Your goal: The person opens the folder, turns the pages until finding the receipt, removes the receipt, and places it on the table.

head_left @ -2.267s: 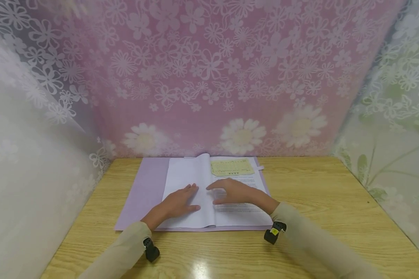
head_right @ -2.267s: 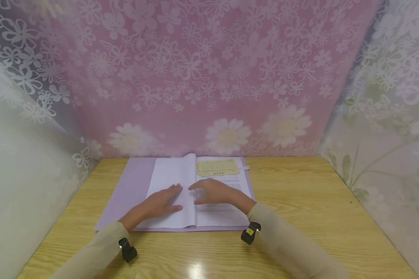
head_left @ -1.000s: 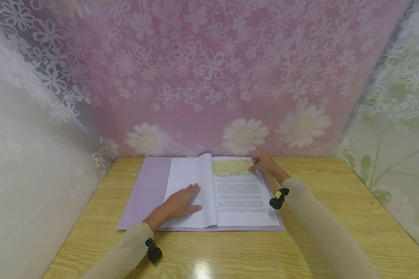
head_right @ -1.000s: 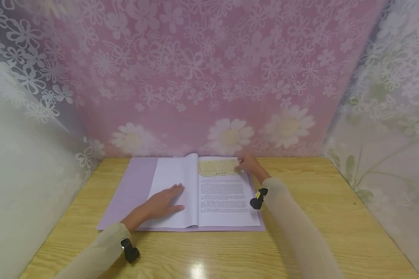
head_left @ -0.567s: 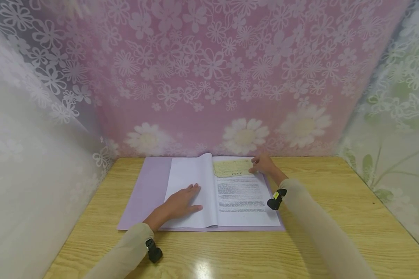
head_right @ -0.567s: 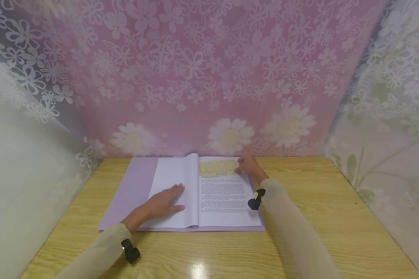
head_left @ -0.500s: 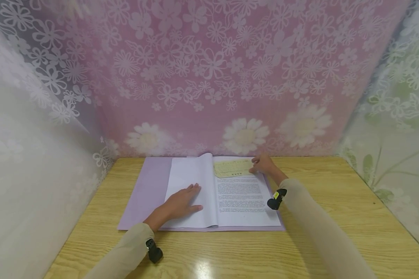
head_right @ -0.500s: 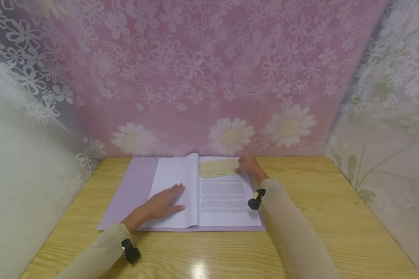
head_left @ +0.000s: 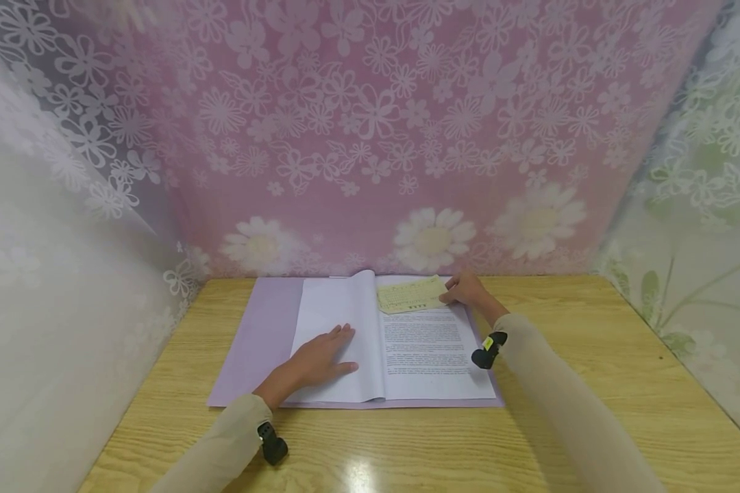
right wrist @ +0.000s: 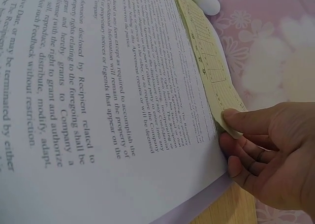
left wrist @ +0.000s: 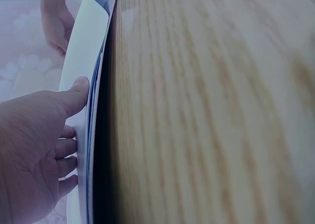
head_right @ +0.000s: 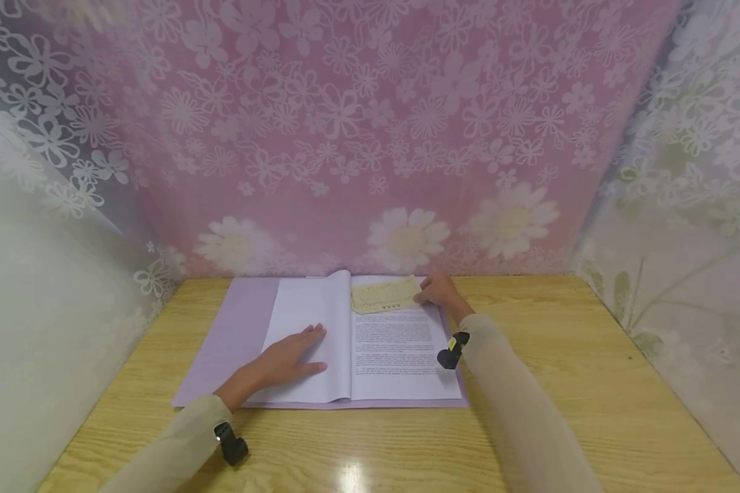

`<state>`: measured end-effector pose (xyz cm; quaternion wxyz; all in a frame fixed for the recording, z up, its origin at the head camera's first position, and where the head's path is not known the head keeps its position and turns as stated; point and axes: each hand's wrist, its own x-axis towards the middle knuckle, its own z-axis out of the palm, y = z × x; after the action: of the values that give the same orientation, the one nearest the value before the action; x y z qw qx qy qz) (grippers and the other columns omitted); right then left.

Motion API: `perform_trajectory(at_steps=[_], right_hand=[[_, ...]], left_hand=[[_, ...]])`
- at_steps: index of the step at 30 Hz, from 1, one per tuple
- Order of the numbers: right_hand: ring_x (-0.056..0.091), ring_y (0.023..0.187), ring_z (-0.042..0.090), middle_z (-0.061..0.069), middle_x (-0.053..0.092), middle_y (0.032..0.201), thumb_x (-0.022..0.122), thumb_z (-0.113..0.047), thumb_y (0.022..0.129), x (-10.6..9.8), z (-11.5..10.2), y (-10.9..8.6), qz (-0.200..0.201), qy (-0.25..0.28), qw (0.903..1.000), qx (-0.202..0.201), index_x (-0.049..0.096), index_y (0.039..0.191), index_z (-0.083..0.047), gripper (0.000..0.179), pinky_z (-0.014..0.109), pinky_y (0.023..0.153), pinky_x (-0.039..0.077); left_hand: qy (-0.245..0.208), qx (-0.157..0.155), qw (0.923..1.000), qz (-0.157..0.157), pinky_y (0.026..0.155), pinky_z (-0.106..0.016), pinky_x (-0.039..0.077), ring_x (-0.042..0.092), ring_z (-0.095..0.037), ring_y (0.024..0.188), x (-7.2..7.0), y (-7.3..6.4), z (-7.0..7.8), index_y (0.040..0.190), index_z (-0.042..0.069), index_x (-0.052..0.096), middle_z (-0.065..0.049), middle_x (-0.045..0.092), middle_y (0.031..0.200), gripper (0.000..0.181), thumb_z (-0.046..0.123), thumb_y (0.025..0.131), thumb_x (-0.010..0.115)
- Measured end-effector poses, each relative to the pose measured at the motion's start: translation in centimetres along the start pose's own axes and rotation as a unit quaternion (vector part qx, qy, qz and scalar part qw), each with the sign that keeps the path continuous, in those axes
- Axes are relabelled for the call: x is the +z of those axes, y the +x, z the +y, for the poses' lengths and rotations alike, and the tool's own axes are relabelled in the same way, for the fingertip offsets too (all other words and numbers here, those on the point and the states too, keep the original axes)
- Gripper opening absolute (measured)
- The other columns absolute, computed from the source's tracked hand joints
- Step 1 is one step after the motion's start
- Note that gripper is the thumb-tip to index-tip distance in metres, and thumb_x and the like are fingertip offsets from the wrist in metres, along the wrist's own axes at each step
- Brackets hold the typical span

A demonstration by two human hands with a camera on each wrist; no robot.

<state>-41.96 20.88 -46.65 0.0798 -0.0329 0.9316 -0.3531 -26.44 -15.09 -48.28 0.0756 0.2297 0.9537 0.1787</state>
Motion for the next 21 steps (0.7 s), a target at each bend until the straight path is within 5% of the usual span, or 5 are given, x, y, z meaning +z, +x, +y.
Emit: perform_trajectory(at_steps=[4,8,15,21], right_hand=[[0.067,0.083,0.021,0.029,0.071,0.116,0.076,-0.015,0.091,-0.3,0.2,0.0,-0.008,-0.006,0.9999,0.003,0.066,0.123,0.015,0.045,0.026,0.073,0.053],[0.071,0.077,0.017,0.033,0.068,0.12,0.072,-0.01,0.094,-0.7,0.1,-0.6,-0.031,0.042,0.9986,0.013,0.061,0.126,0.018,0.044,0.023,0.065,0.057],[0.072,0.084,0.014,0.032,0.065,0.127,0.068,-0.004,0.096,-2.1,-0.4,-1.7,-0.093,0.129,0.9865,0.038,0.052,0.135,0.02,0.049,0.027,0.077,0.062],[0.068,0.084,0.007,0.011,0.07,0.106,0.064,0.0,0.098,-3.5,0.2,-2.2,-0.136,0.217,0.9655,0.047,0.04,0.143,0.021,0.055,0.034,0.089,0.062]], left_hand=[[-0.001,0.001,1.0,0.0,0.122,-0.052,0.033,0.03,-0.03,0.155,0.1,0.0,0.0,0.16,0.01,0.035,-0.009,0.032,0.167,0.076,0.049,0.1,0.061],[0.002,0.001,1.0,0.0,0.122,-0.052,0.034,0.03,-0.031,0.155,0.2,0.1,-0.1,0.16,0.01,0.034,-0.009,0.032,0.167,0.076,0.049,0.1,0.061],[-0.002,-0.001,1.0,0.002,0.122,-0.053,0.034,0.031,-0.032,0.155,0.1,-0.1,0.0,0.16,0.009,0.034,-0.009,0.032,0.167,0.077,0.048,0.1,0.061],[-0.004,0.001,1.0,0.002,0.122,-0.053,0.034,0.031,-0.032,0.154,0.0,-0.1,-0.1,0.16,0.01,0.034,-0.009,0.032,0.167,0.076,0.049,0.1,0.061]])
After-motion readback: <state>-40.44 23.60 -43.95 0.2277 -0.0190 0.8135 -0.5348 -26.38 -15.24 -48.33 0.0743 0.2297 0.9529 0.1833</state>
